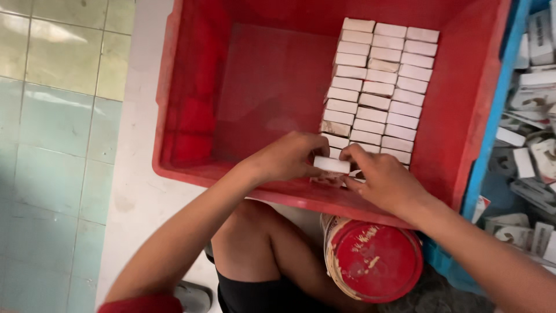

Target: The person wipes small cardboard boxes with a cloth and places them into a larger red container.

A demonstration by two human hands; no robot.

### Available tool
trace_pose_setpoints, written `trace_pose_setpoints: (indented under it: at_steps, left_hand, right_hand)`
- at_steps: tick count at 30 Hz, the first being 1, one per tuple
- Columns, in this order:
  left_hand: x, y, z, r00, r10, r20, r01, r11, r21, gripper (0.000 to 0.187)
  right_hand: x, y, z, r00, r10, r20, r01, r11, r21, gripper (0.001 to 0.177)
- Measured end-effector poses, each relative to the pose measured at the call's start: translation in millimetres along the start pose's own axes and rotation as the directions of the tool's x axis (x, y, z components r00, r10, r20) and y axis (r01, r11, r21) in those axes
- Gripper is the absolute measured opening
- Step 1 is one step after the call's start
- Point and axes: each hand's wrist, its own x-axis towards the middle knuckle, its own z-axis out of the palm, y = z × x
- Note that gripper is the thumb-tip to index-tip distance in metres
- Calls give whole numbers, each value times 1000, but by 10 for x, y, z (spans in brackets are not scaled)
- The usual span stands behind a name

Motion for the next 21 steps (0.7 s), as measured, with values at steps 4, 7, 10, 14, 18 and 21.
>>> trace_pose_setpoints:
  at_steps: [4, 7, 10, 14, 18, 21]
  left_hand:
    - [260, -285, 60, 987, -93, 130, 82, 993, 87, 37]
    - [332, -300, 68, 970, -191, 152, 161, 969, 189, 45]
    - [357, -216, 33, 945, -206, 253, 169, 972, 161, 65]
    - [290, -245, -102, 887, -351, 300, 395, 913, -101, 64]
    - [226, 98, -339, 819, -381, 430, 477, 868, -139, 104]
    - [207, 216, -342, 816, -383, 434, 468, 877, -107, 126]
  right_hand:
    - [115, -11, 106, 999, 17, 49, -14, 998, -69, 41]
    - [162, 118, 218, 999, -18, 47, 23, 993, -119, 39]
    - [149, 199, 261, 994, -105, 17, 106, 989, -100, 40]
    - [163, 302, 244, 998, -53, -44, 53, 999, 8, 51]
    - [177, 349, 242, 998, -41, -38, 42, 999, 33, 49]
    - [154, 204, 127, 1000, 16, 16, -17, 997, 70, 49]
